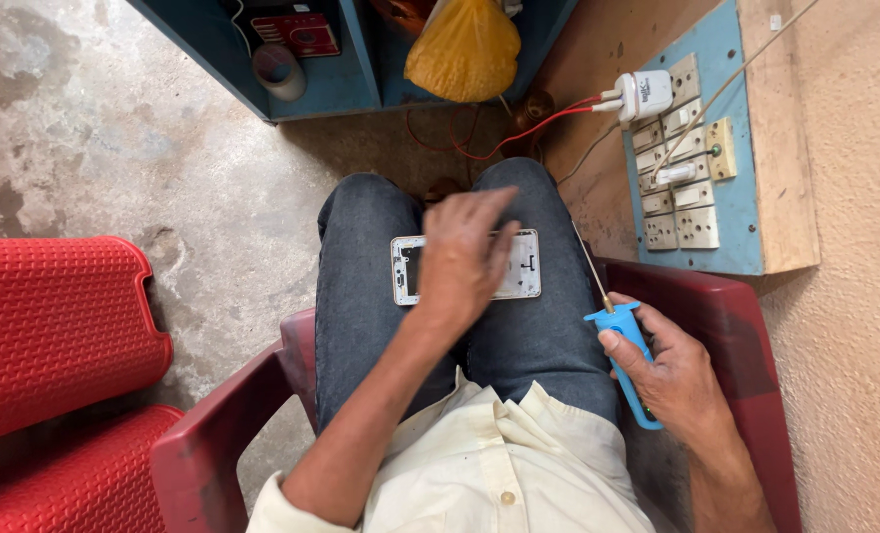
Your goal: The person sits on a plastic chair with a disassembled phone back cover resting on their lap. They hold the cover steady with one hand while using a blue-handled soldering iron with the other, working the tip along the inside edge of the cover and repositioning the cover repeatedly throughout the episode.
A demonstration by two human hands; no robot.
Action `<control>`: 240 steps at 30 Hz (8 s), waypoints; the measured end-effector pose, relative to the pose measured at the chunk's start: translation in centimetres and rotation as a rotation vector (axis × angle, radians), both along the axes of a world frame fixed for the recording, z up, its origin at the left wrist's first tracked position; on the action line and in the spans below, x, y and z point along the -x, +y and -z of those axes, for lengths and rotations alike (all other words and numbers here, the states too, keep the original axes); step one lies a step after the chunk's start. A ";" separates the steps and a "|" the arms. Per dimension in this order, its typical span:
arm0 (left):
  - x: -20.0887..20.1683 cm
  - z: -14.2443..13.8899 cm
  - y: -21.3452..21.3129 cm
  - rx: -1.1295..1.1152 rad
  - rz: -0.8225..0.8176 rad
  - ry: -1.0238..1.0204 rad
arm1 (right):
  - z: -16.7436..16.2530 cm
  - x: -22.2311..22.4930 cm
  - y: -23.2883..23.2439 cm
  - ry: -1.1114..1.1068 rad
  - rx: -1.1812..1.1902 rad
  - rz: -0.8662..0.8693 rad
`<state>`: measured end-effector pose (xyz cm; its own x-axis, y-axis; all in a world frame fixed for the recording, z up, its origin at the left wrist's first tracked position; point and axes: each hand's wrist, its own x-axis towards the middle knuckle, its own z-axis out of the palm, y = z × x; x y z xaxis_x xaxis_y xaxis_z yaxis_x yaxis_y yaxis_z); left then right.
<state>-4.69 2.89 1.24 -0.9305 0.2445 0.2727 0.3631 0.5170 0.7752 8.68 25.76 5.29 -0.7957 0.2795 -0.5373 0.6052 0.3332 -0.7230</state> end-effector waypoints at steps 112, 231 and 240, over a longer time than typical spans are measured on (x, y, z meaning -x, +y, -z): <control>-4.6 4.0 -3.7 -1.111 -0.141 -1.080 | -2.2 2.5 -8.6 0.134 -0.734 -0.637; -4.6 4.3 -4.7 -1.160 -0.106 -1.012 | -2.6 2.0 -8.8 0.274 -0.722 -0.647; -4.5 4.1 -4.4 -1.145 -0.109 -0.991 | -3.0 2.2 -9.3 0.181 -0.698 -0.685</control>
<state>-0.17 -1.54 -2.83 -0.8458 0.2612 -0.4652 -0.5288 -0.5260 0.6661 6.50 16.43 8.30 -0.9573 -0.0638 -0.2820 0.0231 0.9554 -0.2945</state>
